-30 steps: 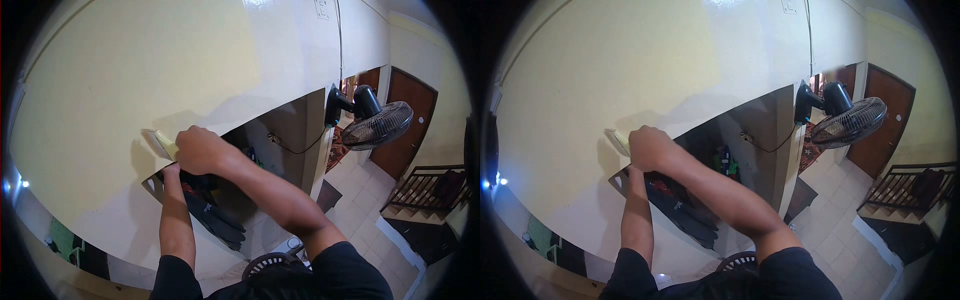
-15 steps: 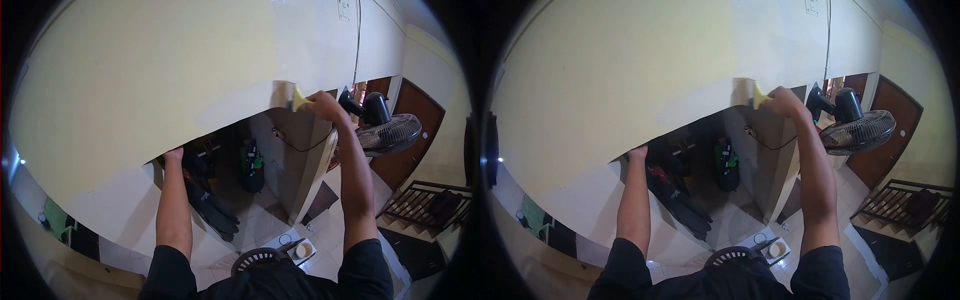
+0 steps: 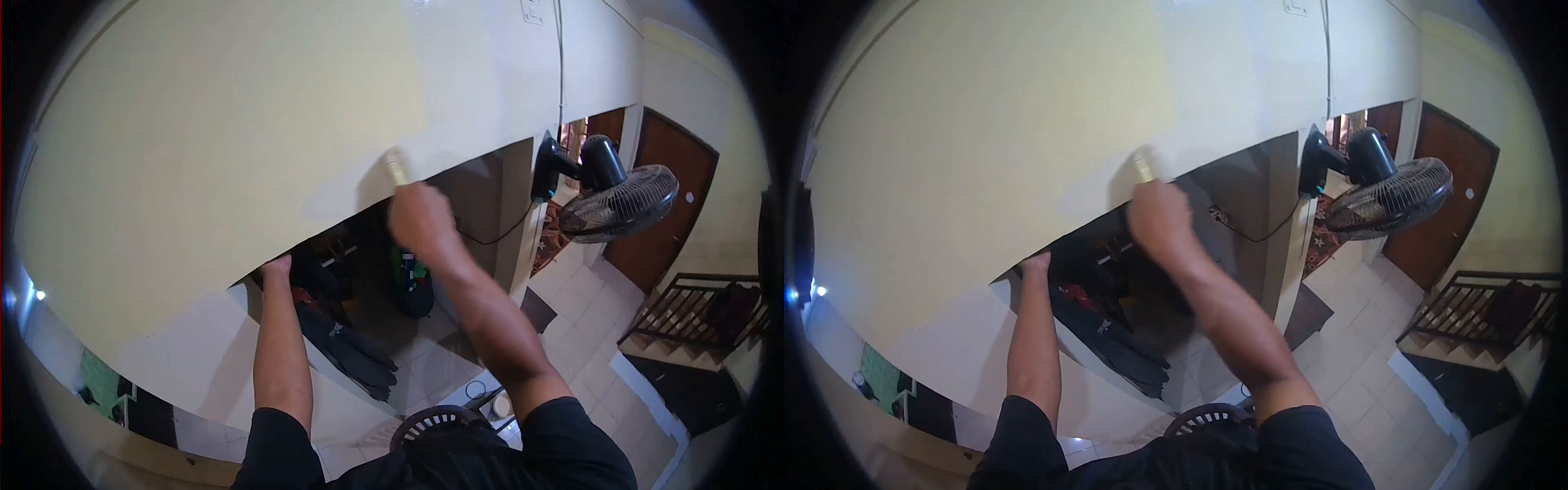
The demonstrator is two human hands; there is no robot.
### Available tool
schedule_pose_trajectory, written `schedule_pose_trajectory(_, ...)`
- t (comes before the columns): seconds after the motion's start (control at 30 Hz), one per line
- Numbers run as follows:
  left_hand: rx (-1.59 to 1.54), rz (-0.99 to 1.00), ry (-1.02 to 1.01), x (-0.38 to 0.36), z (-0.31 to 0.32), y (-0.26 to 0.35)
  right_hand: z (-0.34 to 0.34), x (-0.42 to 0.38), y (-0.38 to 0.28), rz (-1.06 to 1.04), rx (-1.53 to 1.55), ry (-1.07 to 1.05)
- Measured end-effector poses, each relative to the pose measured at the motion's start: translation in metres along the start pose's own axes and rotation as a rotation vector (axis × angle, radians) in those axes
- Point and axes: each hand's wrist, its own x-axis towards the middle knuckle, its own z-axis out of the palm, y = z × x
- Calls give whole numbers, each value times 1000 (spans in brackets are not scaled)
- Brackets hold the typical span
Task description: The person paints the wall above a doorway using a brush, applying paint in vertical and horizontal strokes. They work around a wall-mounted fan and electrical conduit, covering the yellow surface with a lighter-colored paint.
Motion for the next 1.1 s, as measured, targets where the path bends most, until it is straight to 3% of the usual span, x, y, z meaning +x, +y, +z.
schedule_pose_trajectory(0.03, -34, -43, 30, 7, -9, 0, 5, -9, -13, -115, 43, 19)
schedule_pose_trajectory(0.07, -29, -56, 25, 13, -21, -1, 5, -15, -27, -97, 90, -28)
schedule_pose_trajectory(0.13, -9, 156, -550, 19, -38, -4, 12, -29, -49, -159, 122, -68)
schedule_pose_trajectory(0.17, -10, 141, -559, 15, -35, -2, 10, -35, -57, -207, 175, -109)
schedule_pose_trajectory(0.23, 0, 4, -190, 5, -24, 5, 5, -45, -62, -279, 197, -178)
schedule_pose_trajectory(0.33, 48, -27, -89, 9, -28, 10, -20, -46, -48, -306, 206, -257)
schedule_pose_trajectory(0.37, -139, -199, 230, -5, -3, 18, -22, -41, -42, -340, 237, -345)
schedule_pose_trajectory(0.4, -9, -172, 83, 3, -20, 16, -24, -37, -32, -372, 273, -431)
schedule_pose_trajectory(0.47, 17, -86, 24, 4, -18, 13, -29, -20, 1, -296, 281, -378)
schedule_pose_trajectory(0.6, 101, 25, 176, -26, 24, 10, -16, 51, 112, -214, 163, -325)
schedule_pose_trajectory(0.67, 101, -33, -93, -21, 17, 13, -40, 64, 161, -106, 147, -288)
schedule_pose_trajectory(0.87, 126, -1, 133, -19, 24, 11, -80, 95, 264, 81, 2, -200)
schedule_pose_trajectory(0.93, 109, 3, 87, -19, 19, 11, -100, 93, 269, 68, -73, -165)
schedule_pose_trajectory(1.0, 88, 12, 46, -24, 23, 10, -140, 81, 250, 203, -143, 82)
schedule_pose_trajectory(1.07, 37, 51, 243, -36, 38, 8, -151, 109, 250, 105, -239, 247)
schedule_pose_trajectory(1.1, 36, 57, 250, -34, 35, 8, -154, 129, 249, 7, -273, 375)
